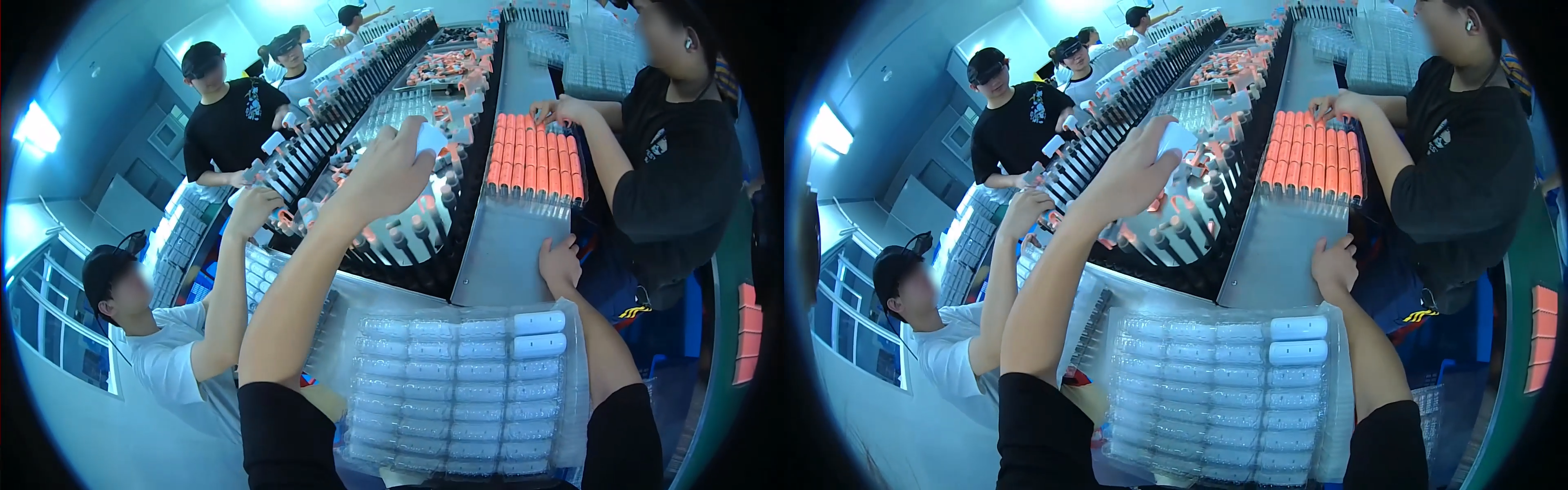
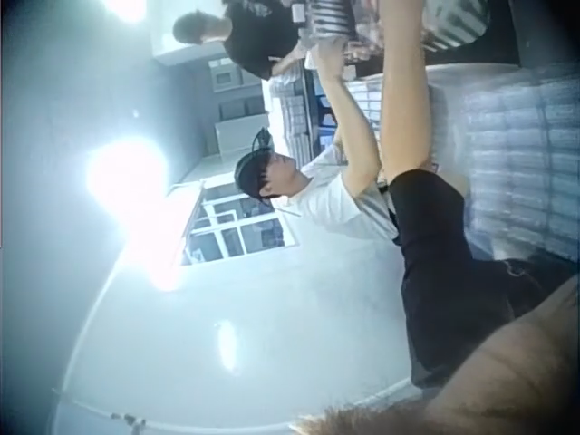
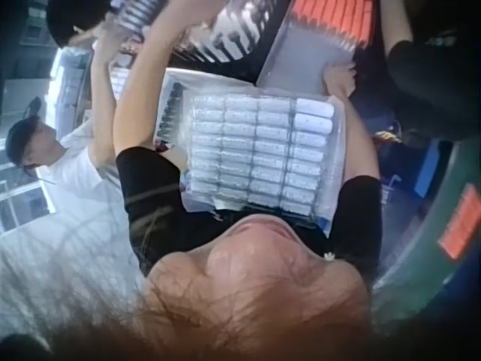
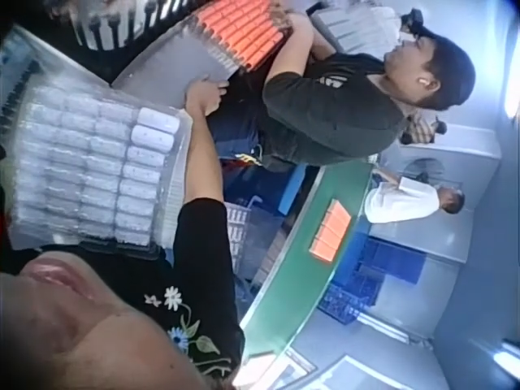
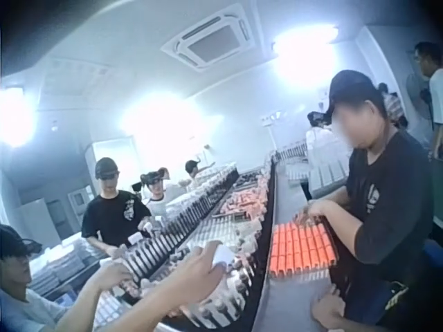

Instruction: The person assembles small components by hand, placing them into partitioned plastic trays on a factory assembly line.

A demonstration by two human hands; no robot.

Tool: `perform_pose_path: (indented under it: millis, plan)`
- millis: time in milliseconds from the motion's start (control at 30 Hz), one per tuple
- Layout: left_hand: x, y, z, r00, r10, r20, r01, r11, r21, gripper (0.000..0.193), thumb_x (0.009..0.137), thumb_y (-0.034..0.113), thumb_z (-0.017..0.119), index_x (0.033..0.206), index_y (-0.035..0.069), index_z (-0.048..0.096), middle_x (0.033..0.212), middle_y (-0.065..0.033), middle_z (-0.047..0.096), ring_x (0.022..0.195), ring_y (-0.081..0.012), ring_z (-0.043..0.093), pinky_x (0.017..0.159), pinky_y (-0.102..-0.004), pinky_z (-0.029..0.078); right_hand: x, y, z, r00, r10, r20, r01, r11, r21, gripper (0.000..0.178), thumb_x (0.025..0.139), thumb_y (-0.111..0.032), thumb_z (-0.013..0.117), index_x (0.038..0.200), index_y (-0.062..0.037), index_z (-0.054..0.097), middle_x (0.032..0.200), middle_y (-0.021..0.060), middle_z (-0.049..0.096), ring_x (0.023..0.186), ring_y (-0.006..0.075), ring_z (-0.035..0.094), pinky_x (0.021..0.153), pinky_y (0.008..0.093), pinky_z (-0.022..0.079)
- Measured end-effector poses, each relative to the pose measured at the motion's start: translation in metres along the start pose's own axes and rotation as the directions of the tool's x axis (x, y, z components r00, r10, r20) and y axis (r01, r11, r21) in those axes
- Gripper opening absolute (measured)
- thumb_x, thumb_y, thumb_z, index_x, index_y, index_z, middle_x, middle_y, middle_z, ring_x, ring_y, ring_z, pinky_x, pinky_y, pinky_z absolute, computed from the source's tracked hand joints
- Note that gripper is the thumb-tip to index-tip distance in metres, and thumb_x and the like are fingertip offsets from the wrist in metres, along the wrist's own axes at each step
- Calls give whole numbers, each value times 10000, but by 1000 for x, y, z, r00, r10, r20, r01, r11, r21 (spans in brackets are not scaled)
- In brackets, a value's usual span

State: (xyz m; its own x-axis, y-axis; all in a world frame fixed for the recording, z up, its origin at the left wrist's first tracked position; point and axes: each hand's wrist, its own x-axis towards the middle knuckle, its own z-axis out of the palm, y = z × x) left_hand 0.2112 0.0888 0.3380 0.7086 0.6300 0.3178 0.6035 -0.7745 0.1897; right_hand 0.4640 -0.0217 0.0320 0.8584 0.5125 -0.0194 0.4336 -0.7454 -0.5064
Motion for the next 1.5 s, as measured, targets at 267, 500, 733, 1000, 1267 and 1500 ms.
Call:
perform_pose_path:
  millis: [267, 500, 733, 1000, 1267, 1500]
  plan:
    - [22, -3, 2, 853, -447, 270, 483, 872, -79, 553, 922, 339, 506, 1159, -160, 542, 1165, -442, 595, 1044, -550, 634, 987, -526, 468, -2, -1, -7, 998, 16, 56, -17, 1000, 23, 707, 1002, -485, 457, 1466, 34, 333, 1314, 270, 567, 1065, 449, 669, 890, 523, 557]
    - [-1, 2, 56, 969, -162, 184, 45, 855, 517, 290, 899, 161, 553, 1013, -63, 697, 1155, -377, 575, 996, -467, 665, 790, -466, 607, -5, -5, -9, 998, 12, 58, -14, 1000, 27, 702, 1003, -491, 455, 1454, 33, 335, 1302, 278, 567, 1061, 449, 670, 884, 521, 560]
    - [-57, -8, 42, 900, -435, -29, 425, 860, 284, 628, 957, 494, 576, 1053, -124, 637, 1078, -361, 682, 1036, -483, 685, 906, -504, 550, -1, 0, -2, 999, 16, 39, -17, 1000, 19, 704, 1001, -491, 460, 1449, 38, 338, 1281, 274, 581, 1036, 448, 679, 870, 521, 566]
    - [-71, 19, -32, 985, -159, 63, 145, 971, 191, 606, 972, 530, 610, 901, -69, 672, 751, -283, 637, 788, -431, 677, 724, -525, 494, 3, -2, -5, 1000, 3, 5, -3, 1000, 23, 720, 986, -485, 474, 1454, 45, 336, 1289, 277, 583, 1033, 446, 683, 874, 513, 568]
    - [16, 5, 62, 974, 110, -200, -13, 901, 434, 376, 1004, 371, 600, 1019, -5, 593, 862, -215, 705, 814, -384, 727, 688, -480, 581, -2, 6, 7, 999, 26, 23, -26, 1000, 5, 700, 999, -498, 452, 1452, 23, 338, 1326, 280, 566, 1080, 451, 670, 899, 534, 555]
    - [-21, -7, 107, 964, -105, -244, 226, 808, 545, 174, 891, 149, 627, 935, -19, 615, 769, -106, 715, 708, -271, 754, 596, -350, 604, -7, 11, 0, 997, 33, 65, -33, 999, 11, 649, 1001, -502, 453, 1392, 7, 360, 1325, 277, 567, 1074, 452, 675, 902, 530, 554]
